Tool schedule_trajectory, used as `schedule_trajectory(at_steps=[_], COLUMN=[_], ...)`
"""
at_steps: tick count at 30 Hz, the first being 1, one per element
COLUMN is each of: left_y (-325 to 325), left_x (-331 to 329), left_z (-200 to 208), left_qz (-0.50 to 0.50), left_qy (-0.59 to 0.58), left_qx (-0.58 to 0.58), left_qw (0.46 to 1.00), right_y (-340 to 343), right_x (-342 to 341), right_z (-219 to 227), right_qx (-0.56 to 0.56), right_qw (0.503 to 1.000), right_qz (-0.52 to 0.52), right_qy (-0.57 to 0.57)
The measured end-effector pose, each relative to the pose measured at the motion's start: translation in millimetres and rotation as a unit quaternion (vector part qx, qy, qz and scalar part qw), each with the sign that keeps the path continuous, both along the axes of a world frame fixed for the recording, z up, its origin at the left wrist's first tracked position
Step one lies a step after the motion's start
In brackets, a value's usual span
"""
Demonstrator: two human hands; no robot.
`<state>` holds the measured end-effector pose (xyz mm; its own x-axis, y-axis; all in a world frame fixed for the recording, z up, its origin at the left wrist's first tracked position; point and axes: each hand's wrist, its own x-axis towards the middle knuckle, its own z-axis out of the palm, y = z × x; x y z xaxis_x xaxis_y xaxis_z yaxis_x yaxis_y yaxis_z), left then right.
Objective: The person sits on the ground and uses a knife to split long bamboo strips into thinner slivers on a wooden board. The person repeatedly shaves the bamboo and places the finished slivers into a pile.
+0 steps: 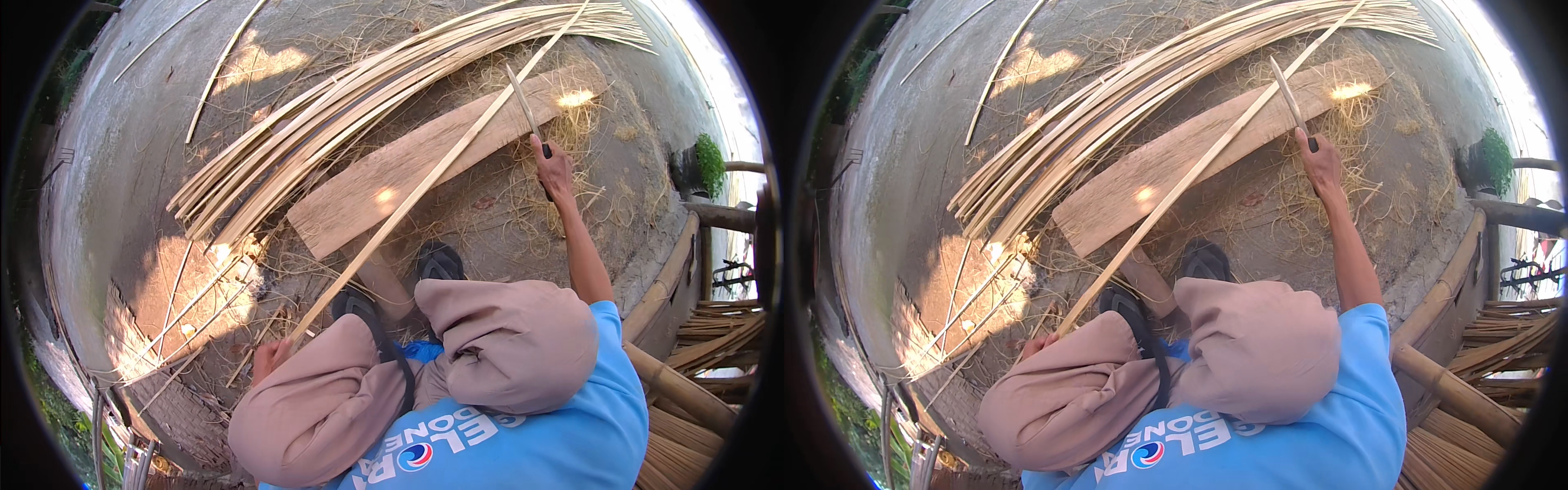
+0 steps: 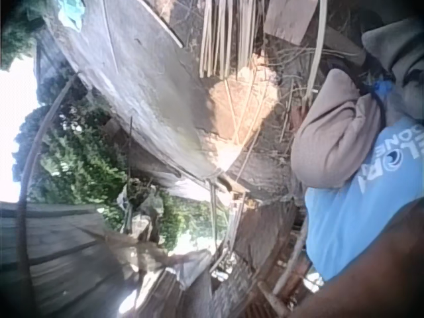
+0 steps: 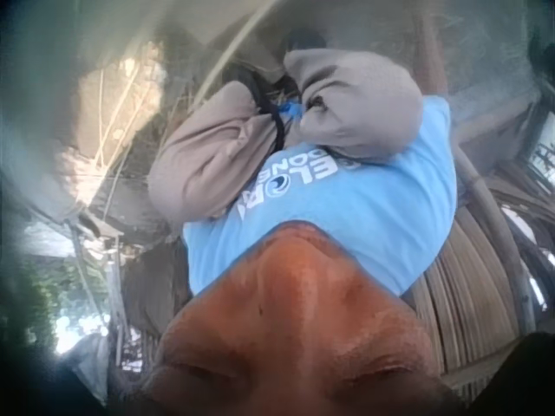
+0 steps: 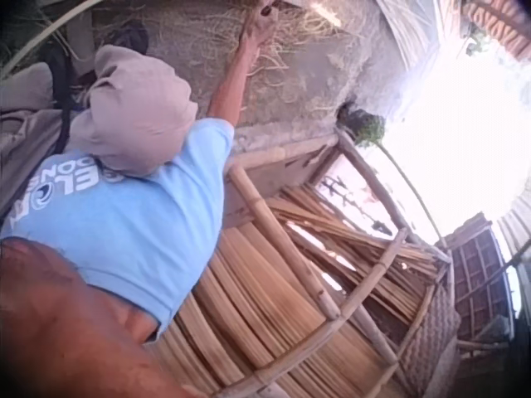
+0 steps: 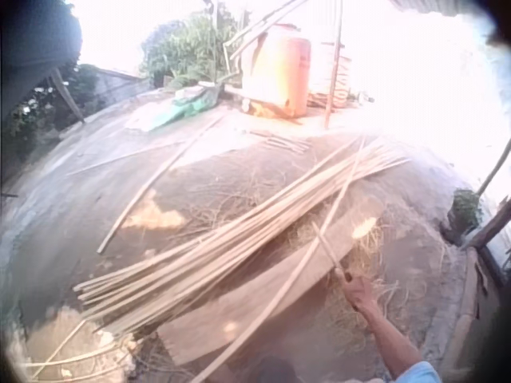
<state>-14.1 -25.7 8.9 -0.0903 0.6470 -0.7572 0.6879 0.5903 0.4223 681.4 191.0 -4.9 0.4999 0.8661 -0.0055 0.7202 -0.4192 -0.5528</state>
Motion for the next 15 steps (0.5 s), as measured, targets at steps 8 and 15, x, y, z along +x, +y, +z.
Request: schedule_trajectory(at_steps=[8,15], left_y=[121.8,89.4], left_x=[102.7,111.0], left_z=[0.9,-5.3], left_qz=[-0.148,-0.012], left_qy=[-0.097,-0.319], left_qx=[0.048,-0.154], left_qw=[0.983,0.935], right_y=[-21.3,-9.5], right_x=[-75.2,-52.3], right_z=[-13.9,-24.7], right_qx=[-0.061,-0.053], right_qw=[0.997,0.998], right_qz=[0.043,0.028], right_qy=[-0.007,-0.004])
